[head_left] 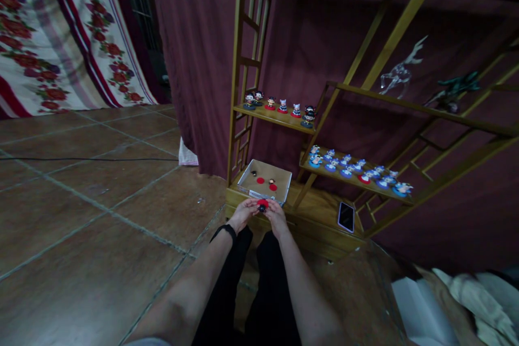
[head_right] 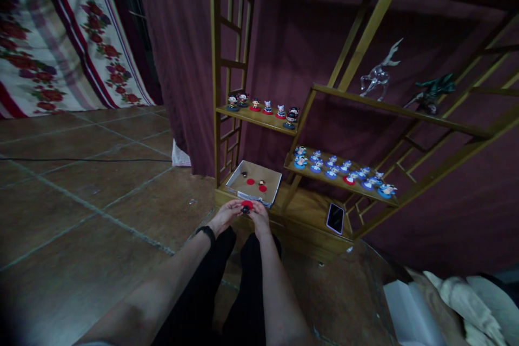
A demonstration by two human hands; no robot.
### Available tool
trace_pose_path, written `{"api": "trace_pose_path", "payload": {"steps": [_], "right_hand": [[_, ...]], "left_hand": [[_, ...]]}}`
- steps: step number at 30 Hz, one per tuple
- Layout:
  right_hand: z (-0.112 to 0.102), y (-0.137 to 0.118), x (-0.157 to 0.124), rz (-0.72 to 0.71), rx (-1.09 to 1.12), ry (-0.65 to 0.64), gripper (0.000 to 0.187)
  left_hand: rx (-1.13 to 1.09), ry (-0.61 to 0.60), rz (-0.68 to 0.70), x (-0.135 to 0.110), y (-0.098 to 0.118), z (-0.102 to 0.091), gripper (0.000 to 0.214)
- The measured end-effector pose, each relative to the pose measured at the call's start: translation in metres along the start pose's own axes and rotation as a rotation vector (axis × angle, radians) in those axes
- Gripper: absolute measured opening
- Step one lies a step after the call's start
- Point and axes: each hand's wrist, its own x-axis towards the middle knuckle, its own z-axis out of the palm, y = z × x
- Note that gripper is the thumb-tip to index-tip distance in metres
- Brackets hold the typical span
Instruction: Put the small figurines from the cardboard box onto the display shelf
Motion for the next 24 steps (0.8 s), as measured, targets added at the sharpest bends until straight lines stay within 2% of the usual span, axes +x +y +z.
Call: {"api": "trace_pose_path", "payload": {"steps": [8,15,24], "right_hand": [[-0.004,0.008,0.005,-0.043,-0.015,0.015,0.034],[-0.004,0.01,0.004,0.055,0.022,-0.014,0.038],[0.0,0.009,0.004,0.103,0.003,0.014,0.031]], "left_hand": [[0.001,-0.016,-0.01,0.0,0.001,-0.001,0.03],[0.02,0.046,-0.018,0.003,-0.004,0.0,0.025],[0.071,0.016,-0.017,0.009,-0.01,-0.005,0.026]]}}
